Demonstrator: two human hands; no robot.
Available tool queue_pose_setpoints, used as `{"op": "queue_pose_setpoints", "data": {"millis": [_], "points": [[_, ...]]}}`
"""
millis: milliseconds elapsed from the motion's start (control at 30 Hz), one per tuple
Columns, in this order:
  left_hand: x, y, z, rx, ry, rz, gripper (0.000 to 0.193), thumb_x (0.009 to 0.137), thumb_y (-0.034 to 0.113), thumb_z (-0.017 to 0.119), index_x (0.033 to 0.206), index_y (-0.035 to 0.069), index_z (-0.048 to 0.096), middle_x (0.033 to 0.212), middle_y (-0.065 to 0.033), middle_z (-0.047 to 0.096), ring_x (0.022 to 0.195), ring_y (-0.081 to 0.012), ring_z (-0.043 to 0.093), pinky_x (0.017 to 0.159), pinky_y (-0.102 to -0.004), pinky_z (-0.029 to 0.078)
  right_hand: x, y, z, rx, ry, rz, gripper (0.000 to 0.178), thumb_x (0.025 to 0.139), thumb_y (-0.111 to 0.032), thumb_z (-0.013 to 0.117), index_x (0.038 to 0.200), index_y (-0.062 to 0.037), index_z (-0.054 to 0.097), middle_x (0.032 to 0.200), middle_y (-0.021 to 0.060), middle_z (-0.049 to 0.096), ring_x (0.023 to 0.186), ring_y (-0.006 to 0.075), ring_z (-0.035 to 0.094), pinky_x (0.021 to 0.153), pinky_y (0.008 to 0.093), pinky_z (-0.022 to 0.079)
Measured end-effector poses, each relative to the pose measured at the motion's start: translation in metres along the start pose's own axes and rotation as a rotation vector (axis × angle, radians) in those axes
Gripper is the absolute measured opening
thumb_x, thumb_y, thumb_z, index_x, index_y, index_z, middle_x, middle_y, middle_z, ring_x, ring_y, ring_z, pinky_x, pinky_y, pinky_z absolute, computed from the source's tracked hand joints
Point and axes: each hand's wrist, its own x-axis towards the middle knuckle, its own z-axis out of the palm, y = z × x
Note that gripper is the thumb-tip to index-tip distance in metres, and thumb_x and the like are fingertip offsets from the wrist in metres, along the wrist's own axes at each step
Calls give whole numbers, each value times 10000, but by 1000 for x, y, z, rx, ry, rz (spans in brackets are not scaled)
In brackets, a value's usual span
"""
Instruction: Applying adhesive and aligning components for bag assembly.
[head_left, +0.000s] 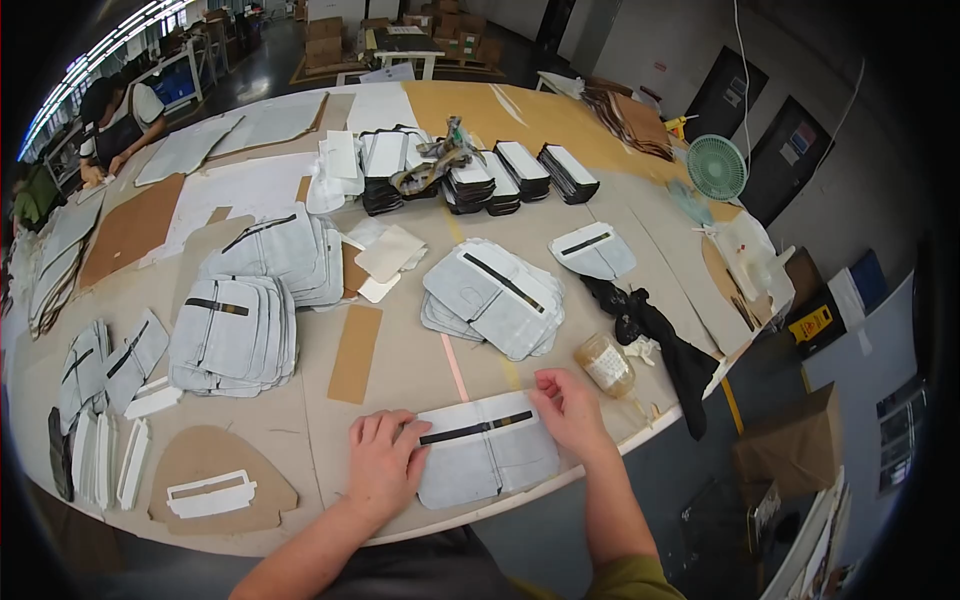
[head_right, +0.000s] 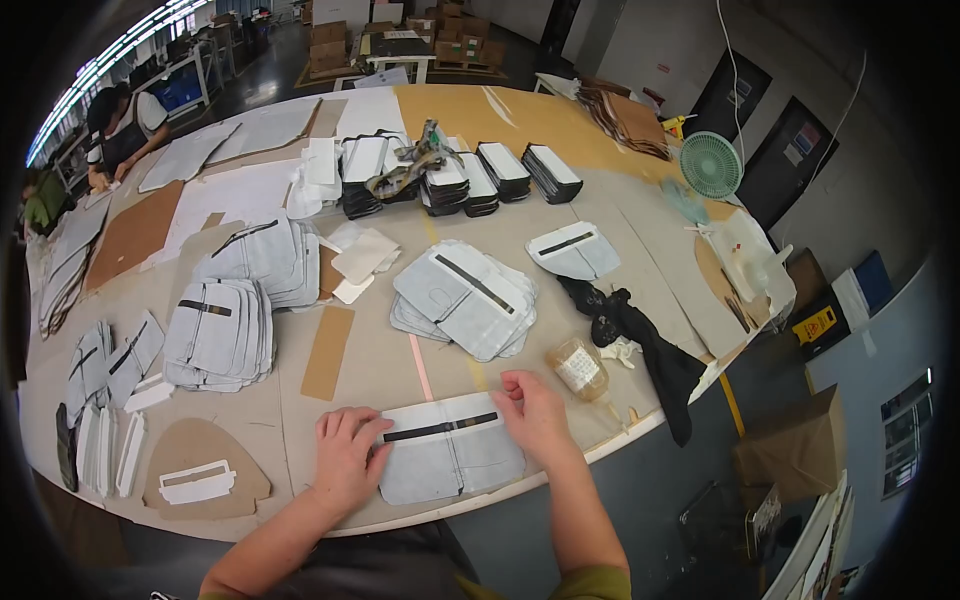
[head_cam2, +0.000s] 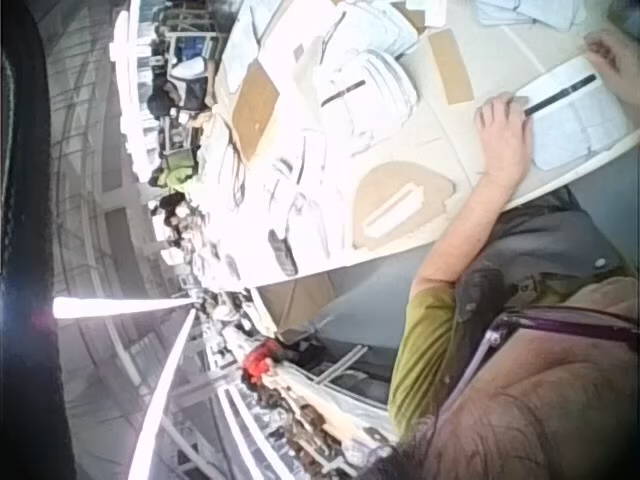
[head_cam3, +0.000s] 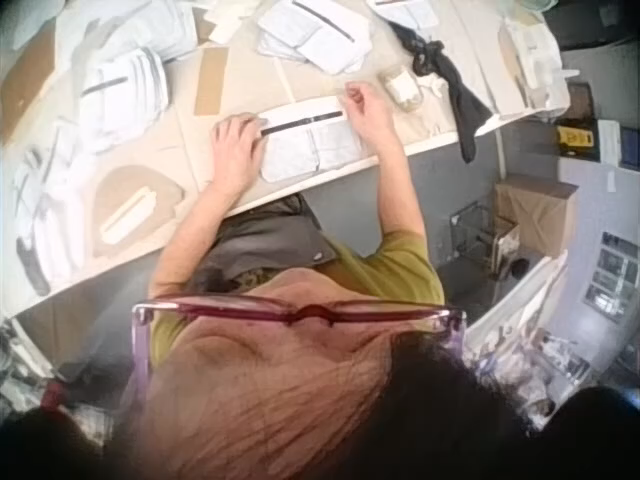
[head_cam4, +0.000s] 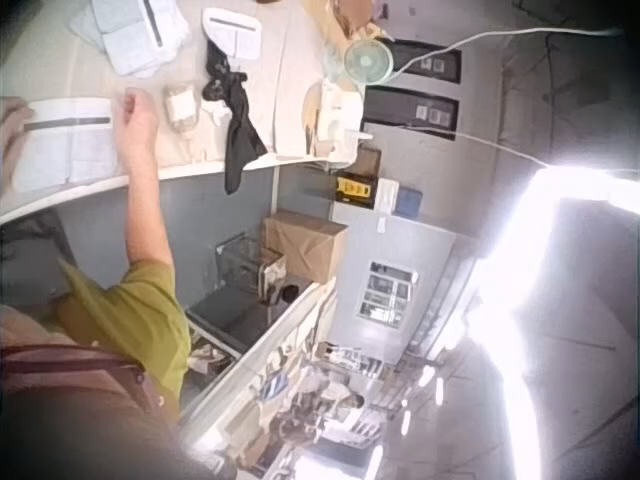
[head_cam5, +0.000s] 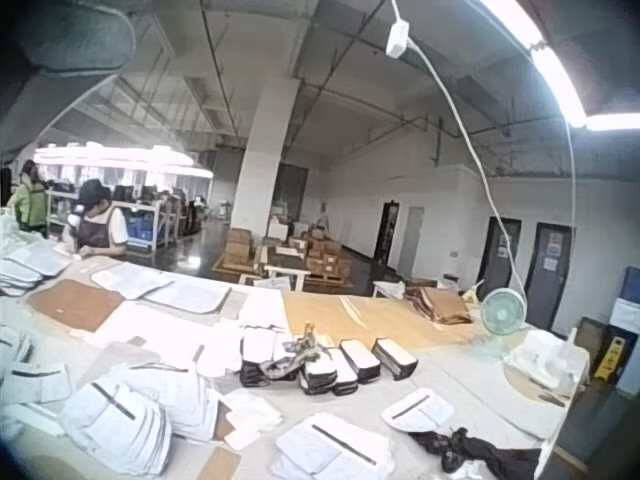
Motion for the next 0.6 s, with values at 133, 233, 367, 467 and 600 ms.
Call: {"op": "queue_pose_setpoints", "data": {"millis": [133,233,367,467,600], "points": [[6,5,-4,-12,23,-24,378,781,89,728,1139,102,607,1156,-82,592,1092,-299,538,1004,-464,355,15,5,1,37,-209,63,349,839,-96,777,1156,-26,649,885,44,667,717,91,574,629,246,476],[6,-1,-1,-21,35,-48,381,793,73,715,1153,88,592,1154,-90,593,1098,-302,537,1002,-451,355,32,6,10,292,-275,104,331,855,-84,768,1160,-32,652,893,4,659,722,63,556,616,228,454],[9,-5,-7,-149,259,-95,309,822,58,698,1119,85,619,1120,-93,613,1079,-299,552,973,-429,364,78,-19,19,563,-95,43,290,889,-30,712,1167,-19,631,897,-17,640,773,38,561,669,197,448],[13,-18,-28,-130,283,-49,250,831,69,705,1077,71,660,1038,-88,651,1009,-276,586,926,-411,392,118,-5,16,579,212,-13,260,905,-11,675,1159,4,619,920,-4,638,820,47,569,726,196,455],[18,-69,-73,66,160,-133,220,838,77,716,1054,31,707,933,-76,693,911,-258,621,842,-405,438,136,31,11,-16,303,-68,432,855,-16,692,1271,-21,576,1148,140,630,1016,261,638,923,362,502]]}}
